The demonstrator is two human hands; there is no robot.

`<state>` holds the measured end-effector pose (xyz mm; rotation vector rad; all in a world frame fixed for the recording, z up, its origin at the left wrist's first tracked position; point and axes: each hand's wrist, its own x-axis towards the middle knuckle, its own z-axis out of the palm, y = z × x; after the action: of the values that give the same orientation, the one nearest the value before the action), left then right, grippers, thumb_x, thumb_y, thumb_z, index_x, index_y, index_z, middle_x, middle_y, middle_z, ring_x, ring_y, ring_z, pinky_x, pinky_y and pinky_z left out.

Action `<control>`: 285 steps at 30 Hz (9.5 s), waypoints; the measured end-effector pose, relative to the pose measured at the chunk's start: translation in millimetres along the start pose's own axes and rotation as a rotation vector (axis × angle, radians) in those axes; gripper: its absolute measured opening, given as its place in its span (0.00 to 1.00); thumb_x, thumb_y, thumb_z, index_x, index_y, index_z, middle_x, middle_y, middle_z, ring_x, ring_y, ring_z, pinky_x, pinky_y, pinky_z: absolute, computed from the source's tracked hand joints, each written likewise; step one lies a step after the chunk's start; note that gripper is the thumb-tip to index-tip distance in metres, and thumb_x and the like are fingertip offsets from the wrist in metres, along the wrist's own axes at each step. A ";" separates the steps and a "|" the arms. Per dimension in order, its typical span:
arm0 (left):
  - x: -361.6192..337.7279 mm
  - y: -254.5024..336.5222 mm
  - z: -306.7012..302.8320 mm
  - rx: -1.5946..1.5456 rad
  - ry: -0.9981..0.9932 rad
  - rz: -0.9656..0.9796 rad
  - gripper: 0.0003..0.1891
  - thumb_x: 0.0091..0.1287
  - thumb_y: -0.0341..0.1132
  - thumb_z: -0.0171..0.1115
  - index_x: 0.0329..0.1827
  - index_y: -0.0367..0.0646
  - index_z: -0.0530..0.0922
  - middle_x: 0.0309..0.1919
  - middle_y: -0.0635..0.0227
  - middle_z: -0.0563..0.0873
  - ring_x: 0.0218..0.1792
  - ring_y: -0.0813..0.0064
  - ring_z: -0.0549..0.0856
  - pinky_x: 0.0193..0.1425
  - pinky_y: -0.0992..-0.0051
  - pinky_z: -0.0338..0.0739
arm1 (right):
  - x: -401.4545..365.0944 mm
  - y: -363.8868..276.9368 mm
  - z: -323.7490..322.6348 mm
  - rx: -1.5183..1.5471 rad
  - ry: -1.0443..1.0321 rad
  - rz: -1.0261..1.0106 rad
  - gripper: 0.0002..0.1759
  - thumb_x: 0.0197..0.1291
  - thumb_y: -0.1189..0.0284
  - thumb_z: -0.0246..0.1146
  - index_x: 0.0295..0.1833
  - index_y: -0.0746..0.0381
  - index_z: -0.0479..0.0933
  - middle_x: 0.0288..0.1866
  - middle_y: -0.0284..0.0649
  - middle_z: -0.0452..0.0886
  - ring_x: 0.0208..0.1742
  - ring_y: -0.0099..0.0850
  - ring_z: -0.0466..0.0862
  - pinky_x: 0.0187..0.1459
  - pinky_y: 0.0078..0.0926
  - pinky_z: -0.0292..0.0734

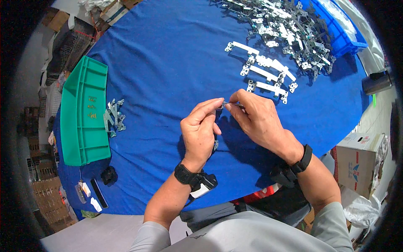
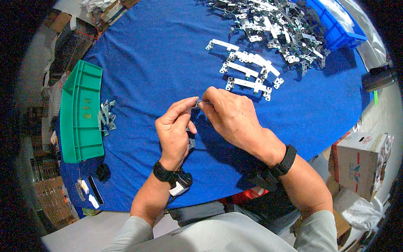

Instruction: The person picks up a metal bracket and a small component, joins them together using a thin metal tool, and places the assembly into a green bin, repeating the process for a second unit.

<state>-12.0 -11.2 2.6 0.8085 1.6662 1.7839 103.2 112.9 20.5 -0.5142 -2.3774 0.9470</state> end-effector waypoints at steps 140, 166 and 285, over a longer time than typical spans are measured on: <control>-4.8 10.0 4.5 -0.198 0.098 -0.118 0.09 0.68 0.24 0.65 0.50 0.33 0.85 0.43 0.63 0.89 0.22 0.89 0.76 0.22 0.87 0.69 | -8.7 4.8 5.0 -0.174 -0.008 -0.135 0.11 0.68 0.67 0.60 0.39 0.61 0.68 0.28 0.43 0.76 0.27 0.46 0.81 0.23 0.43 0.74; -7.7 6.1 3.0 -0.154 0.093 -0.123 0.09 0.69 0.24 0.64 0.50 0.34 0.85 0.43 0.63 0.89 0.27 0.85 0.80 0.26 0.86 0.74 | -10.6 6.9 11.3 -0.224 -0.022 -0.077 0.17 0.72 0.64 0.59 0.30 0.61 0.67 0.18 0.44 0.74 0.18 0.45 0.78 0.17 0.41 0.68; -6.9 6.0 0.7 -0.133 -0.002 -0.106 0.08 0.71 0.24 0.62 0.49 0.33 0.85 0.48 0.59 0.87 0.33 0.84 0.84 0.26 0.86 0.74 | -11.4 2.9 -4.4 -0.121 0.014 -0.156 0.06 0.61 0.76 0.66 0.40 0.63 0.76 0.30 0.42 0.76 0.27 0.42 0.80 0.26 0.38 0.74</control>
<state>-6.9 -16.3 8.3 0.6511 1.5417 1.7972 115.2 111.3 17.4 -0.3721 -2.4321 0.7318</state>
